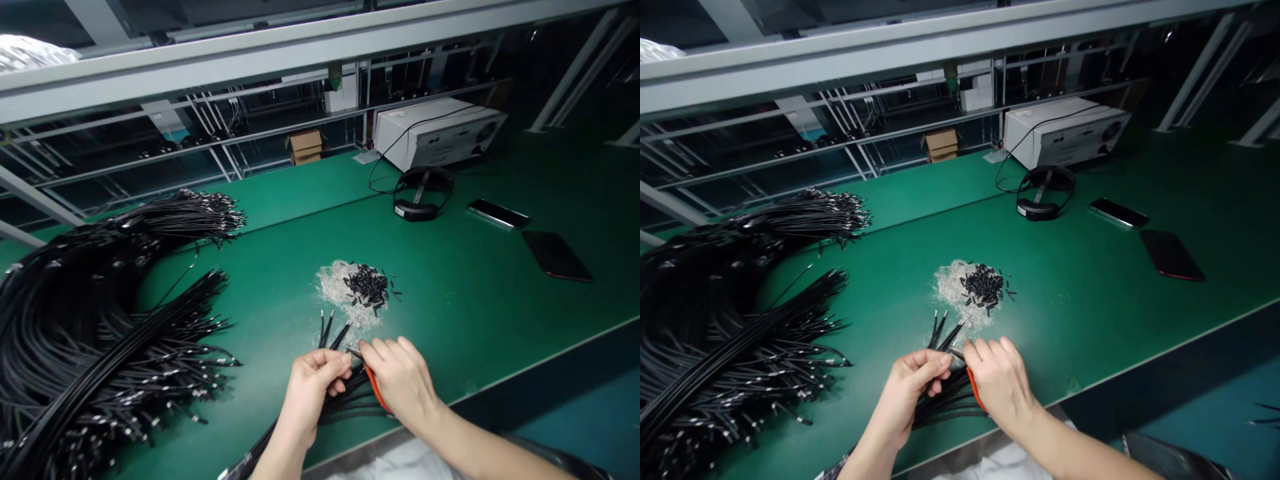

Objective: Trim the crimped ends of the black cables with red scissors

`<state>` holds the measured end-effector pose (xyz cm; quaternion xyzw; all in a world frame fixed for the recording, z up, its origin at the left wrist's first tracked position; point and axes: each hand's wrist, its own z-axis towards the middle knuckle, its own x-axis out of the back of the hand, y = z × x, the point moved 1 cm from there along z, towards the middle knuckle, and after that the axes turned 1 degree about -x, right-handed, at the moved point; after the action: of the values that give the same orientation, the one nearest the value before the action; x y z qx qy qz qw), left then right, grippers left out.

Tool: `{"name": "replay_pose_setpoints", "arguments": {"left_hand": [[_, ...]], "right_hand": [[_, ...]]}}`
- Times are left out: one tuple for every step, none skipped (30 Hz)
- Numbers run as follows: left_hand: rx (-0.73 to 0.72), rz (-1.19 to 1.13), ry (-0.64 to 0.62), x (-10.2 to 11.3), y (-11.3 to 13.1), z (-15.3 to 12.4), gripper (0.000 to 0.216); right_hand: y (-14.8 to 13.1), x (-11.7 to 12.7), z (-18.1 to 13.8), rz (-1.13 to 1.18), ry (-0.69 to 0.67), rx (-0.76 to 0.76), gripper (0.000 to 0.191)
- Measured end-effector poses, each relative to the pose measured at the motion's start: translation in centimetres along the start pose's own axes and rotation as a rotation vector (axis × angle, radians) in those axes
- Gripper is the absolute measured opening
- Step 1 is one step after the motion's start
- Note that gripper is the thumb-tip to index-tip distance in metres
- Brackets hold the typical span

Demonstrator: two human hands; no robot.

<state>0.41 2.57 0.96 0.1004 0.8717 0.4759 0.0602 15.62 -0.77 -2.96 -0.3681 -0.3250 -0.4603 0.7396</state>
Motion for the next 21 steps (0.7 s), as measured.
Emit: {"name": "replay_pose_setpoints", "arguments": {"left_hand": [[0.001,-0.003,-0.004,0.0,0.0,0.0,0.030],[0.001,-0.005,-0.005,0.0,0.1,0.0,0.030],[0.002,-0.007,-0.005,0.0,0.2,0.0,0.030],[0.002,-0.010,-0.003,0.0,0.3,-0.1,0.030],[0.000,-0.011,0.002,0.0,0.4,-0.2,0.030],[-0.006,-0.010,0.009,-0.1,0.5,-0.2,0.030],[-0.015,-0.005,0.017,-0.2,0.5,-0.3,0.031],[-0.028,0.005,0.030,-0.3,0.5,-0.4,0.032],[-0.043,0.020,0.046,-0.4,0.5,-0.4,0.033],[-0.060,0.041,0.061,-0.6,0.3,-0.5,0.034],[-0.074,0.071,0.069,-0.8,0.2,-0.5,0.036],[-0.087,0.107,0.066,-0.9,-0.1,-0.6,0.037],[-0.105,0.151,0.053,-1.0,-0.3,-0.6,0.037],[-0.136,0.210,0.036,-0.9,-0.5,-0.7,0.038],[-0.186,0.286,0.037,-0.8,-0.7,-0.8,0.038],[-0.259,0.380,0.071,-0.4,-0.8,-1.0,0.037],[-0.341,0.491,0.140,0.1,-0.9,-1.1,0.037],[-0.415,0.603,0.229,0.8,-0.9,-1.3,0.034],[-0.459,0.701,0.305,1.5,-1.0,-1.4,0.031],[-0.470,0.773,0.338,2.1,-1.1,-1.5,0.029],[-0.466,0.824,0.353,2.7,-1.3,-1.5,0.029]], "right_hand": [[0.0,0.0,0.0,0.005,0.000,0.004,0.025],[0.1,0.0,0.1,0.011,-0.003,0.006,0.024],[0.2,0.0,0.1,0.019,-0.010,0.006,0.023],[0.3,0.0,0.1,0.033,-0.024,0.004,0.022],[0.4,0.1,0.1,0.061,-0.047,-0.004,0.021],[0.6,0.2,0.1,0.105,-0.078,-0.023,0.019],[0.7,0.4,0.1,0.163,-0.108,-0.056,0.018],[0.8,0.6,0.1,0.228,-0.132,-0.106,0.018],[0.9,0.8,0.2,0.299,-0.147,-0.174,0.018],[1.0,1.0,0.2,0.378,-0.159,-0.251,0.019],[1.0,1.1,0.3,0.461,-0.176,-0.329,0.022],[1.0,1.2,0.3,0.542,-0.204,-0.394,0.022],[1.0,1.3,0.2,0.613,-0.246,-0.441,0.021],[1.1,1.3,0.1,0.662,-0.292,-0.470,0.019],[1.1,1.4,0.0,0.681,-0.335,-0.486,0.020],[1.3,1.3,-0.2,0.669,-0.367,-0.495,0.023],[1.4,1.3,-0.3,0.638,-0.388,-0.501,0.026],[1.6,1.4,-0.5,0.606,-0.401,-0.508,0.027],[1.8,1.4,-0.6,0.581,-0.407,-0.517,0.028],[1.9,1.4,-0.6,0.566,-0.408,-0.526,0.028],[2.0,1.5,-0.4,0.560,-0.402,-0.532,0.027]]}}
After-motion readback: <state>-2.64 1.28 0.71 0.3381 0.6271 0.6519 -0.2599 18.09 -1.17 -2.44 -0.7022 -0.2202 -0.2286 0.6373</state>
